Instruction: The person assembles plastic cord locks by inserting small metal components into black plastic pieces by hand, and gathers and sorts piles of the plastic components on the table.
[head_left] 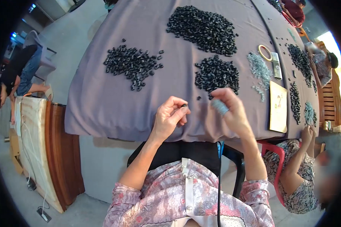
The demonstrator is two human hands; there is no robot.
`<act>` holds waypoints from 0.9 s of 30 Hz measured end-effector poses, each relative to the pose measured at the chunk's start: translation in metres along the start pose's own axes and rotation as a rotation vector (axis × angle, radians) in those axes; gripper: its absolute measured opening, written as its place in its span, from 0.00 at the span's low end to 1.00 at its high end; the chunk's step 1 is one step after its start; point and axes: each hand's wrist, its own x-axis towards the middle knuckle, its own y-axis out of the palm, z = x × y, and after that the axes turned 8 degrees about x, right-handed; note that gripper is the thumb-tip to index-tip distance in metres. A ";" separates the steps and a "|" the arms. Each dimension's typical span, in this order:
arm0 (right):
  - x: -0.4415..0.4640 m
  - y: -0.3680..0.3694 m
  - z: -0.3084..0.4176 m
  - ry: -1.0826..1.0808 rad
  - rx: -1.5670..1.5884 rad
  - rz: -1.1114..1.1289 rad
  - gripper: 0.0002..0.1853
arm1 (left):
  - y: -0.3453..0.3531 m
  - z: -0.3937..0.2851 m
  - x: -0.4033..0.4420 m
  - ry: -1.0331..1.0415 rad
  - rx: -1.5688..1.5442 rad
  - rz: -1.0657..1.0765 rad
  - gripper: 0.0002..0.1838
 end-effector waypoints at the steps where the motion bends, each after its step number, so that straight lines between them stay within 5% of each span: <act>1: -0.001 0.016 -0.004 0.041 0.020 0.028 0.11 | -0.001 0.002 -0.001 0.005 0.012 0.009 0.07; 5: 0.002 0.048 -0.008 0.080 0.100 0.100 0.12 | -0.001 0.000 -0.003 0.012 0.031 -0.001 0.13; 18: 0.005 0.054 -0.016 0.047 0.149 -0.017 0.15 | 0.000 0.001 0.001 0.035 0.190 0.014 0.04; 27: 0.002 0.059 -0.010 -0.112 -0.050 -0.073 0.14 | 0.004 -0.001 0.001 0.132 0.376 -0.046 0.09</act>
